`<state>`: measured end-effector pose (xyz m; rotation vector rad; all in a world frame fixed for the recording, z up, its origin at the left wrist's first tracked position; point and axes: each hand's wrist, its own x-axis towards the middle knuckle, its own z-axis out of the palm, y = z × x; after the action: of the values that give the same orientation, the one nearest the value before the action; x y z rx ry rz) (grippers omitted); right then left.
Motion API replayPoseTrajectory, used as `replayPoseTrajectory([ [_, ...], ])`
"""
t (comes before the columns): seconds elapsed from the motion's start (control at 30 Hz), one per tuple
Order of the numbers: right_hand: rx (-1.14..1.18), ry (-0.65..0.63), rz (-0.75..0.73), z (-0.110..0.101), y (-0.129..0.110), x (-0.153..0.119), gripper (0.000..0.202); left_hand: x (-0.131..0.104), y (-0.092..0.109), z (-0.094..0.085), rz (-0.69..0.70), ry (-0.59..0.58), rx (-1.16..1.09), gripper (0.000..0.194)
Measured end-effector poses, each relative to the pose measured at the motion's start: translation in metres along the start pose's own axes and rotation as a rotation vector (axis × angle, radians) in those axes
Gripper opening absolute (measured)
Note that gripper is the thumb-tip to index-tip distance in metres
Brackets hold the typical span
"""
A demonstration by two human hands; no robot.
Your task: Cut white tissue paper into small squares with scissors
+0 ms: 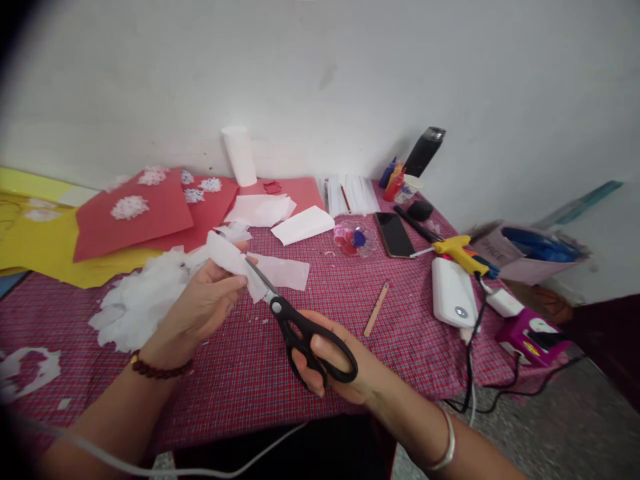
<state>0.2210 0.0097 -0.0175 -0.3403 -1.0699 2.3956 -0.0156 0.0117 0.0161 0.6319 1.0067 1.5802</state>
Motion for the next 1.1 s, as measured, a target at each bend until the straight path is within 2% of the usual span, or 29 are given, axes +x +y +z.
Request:
replayPoseTrajectory([
  [0.2, 0.103, -0.053, 0.07, -0.007, 0.003, 0.0, 0.051, 0.002, 0.004, -0.002, 0.035, -0.112, 0.043, 0.05],
  [0.33, 0.139, -0.074, 0.09, -0.011, 0.005, 0.0, 0.05, 0.001, 0.002, -0.001, -0.004, -0.115, 0.049, 0.048],
  [0.67, 0.207, -0.018, 0.078, -0.01, 0.008, 0.0, 0.047, -0.008, -0.009, 0.01, -0.096, -0.122, 0.03, 0.049],
  [0.87, 0.14, -0.002, 0.045, -0.005, 0.009, 0.003, 0.047, -0.011, -0.015, 0.013, -0.143, -0.102, 0.02, 0.047],
  [1.1, -0.044, 0.023, -0.047, 0.003, 0.009, 0.006, 0.053, -0.013, -0.014, 0.02, -0.132, -0.143, 0.034, 0.045],
])
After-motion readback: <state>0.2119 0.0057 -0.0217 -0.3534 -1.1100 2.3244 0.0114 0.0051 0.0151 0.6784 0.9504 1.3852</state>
